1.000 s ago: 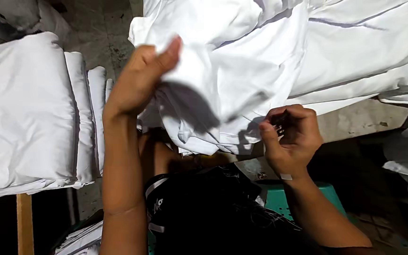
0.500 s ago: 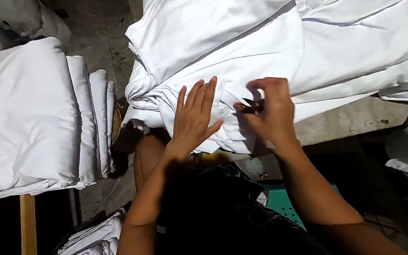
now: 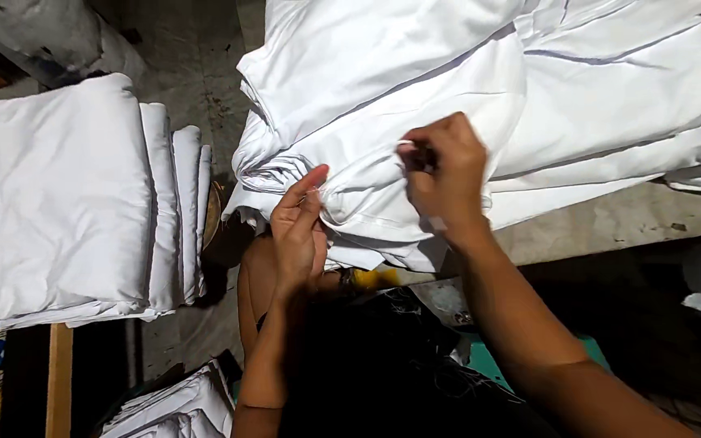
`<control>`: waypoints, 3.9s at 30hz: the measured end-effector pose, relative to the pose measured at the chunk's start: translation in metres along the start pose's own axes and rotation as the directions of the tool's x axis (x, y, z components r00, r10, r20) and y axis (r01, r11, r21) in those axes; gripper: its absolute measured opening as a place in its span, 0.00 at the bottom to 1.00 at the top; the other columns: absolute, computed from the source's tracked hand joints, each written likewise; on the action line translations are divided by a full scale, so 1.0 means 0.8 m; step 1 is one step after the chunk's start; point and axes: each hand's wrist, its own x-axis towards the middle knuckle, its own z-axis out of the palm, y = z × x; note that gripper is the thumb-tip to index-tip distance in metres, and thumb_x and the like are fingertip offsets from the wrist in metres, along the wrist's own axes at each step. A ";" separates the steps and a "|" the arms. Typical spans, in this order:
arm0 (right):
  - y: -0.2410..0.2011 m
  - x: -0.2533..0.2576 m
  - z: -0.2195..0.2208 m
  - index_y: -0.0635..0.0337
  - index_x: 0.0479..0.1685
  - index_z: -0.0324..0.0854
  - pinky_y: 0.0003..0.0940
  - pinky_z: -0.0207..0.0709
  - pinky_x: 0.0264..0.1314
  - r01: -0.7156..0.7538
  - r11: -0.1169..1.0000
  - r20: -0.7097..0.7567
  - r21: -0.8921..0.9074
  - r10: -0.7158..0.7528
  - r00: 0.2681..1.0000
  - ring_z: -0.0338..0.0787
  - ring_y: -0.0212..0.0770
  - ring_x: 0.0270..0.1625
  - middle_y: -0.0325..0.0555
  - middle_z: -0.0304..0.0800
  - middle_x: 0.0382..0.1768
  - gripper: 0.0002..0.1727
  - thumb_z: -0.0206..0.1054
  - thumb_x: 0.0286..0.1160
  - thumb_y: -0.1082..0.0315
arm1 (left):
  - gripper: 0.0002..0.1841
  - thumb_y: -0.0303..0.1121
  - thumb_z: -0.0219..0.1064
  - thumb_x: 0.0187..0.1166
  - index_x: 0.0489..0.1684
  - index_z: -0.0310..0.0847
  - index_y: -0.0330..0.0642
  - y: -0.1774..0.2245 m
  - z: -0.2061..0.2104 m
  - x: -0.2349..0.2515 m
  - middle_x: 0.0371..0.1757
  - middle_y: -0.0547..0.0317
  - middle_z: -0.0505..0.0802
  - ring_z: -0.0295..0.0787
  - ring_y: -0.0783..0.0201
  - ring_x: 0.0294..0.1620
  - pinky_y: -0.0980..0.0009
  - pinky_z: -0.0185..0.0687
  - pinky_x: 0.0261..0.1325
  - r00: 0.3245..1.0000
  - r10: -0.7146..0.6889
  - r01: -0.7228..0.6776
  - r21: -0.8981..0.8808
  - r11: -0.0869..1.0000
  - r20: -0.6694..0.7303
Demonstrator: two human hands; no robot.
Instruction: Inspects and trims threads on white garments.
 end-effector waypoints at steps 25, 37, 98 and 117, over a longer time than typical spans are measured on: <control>-0.073 -0.055 0.020 0.63 0.49 0.73 0.18 0.66 0.23 -0.132 0.909 0.290 0.396 0.013 0.957 0.71 0.21 0.19 0.32 0.71 0.19 0.09 0.55 0.81 0.66 | 0.09 0.39 0.67 0.83 0.32 0.83 0.47 0.009 -0.032 -0.039 0.56 0.74 0.91 0.87 0.83 0.58 0.84 0.85 0.55 0.937 0.290 -0.350 0.494 0.796 0.196; -0.083 -0.071 0.018 0.71 0.51 0.71 0.14 0.71 0.28 -0.149 0.914 0.283 0.378 0.039 0.958 0.74 0.21 0.22 0.37 0.74 0.21 0.12 0.57 0.79 0.69 | 0.12 0.39 0.69 0.81 0.30 0.83 0.42 -0.001 -0.026 -0.043 0.53 0.68 0.91 0.87 0.82 0.56 0.83 0.85 0.56 0.928 0.300 -0.372 0.546 0.750 0.220; -0.047 -0.080 0.008 0.72 0.48 0.84 0.22 0.79 0.38 -0.003 0.985 0.159 0.172 -0.025 0.987 0.87 0.35 0.33 0.53 0.89 0.33 0.16 0.64 0.79 0.64 | 0.10 0.46 0.64 0.84 0.39 0.93 0.65 -0.039 -0.004 -0.064 0.60 0.82 0.91 0.85 0.81 0.62 0.78 0.83 0.63 0.986 0.169 -0.167 0.205 0.964 0.009; -0.048 -0.077 0.009 0.72 0.46 0.83 0.19 0.76 0.35 -0.005 0.986 0.158 0.168 -0.022 0.987 0.85 0.33 0.30 0.52 0.87 0.30 0.14 0.63 0.79 0.65 | 0.11 0.45 0.63 0.85 0.36 0.92 0.59 -0.040 -0.007 -0.063 0.59 0.84 0.89 0.83 0.87 0.59 0.84 0.81 0.60 0.976 0.200 -0.216 0.292 0.932 0.085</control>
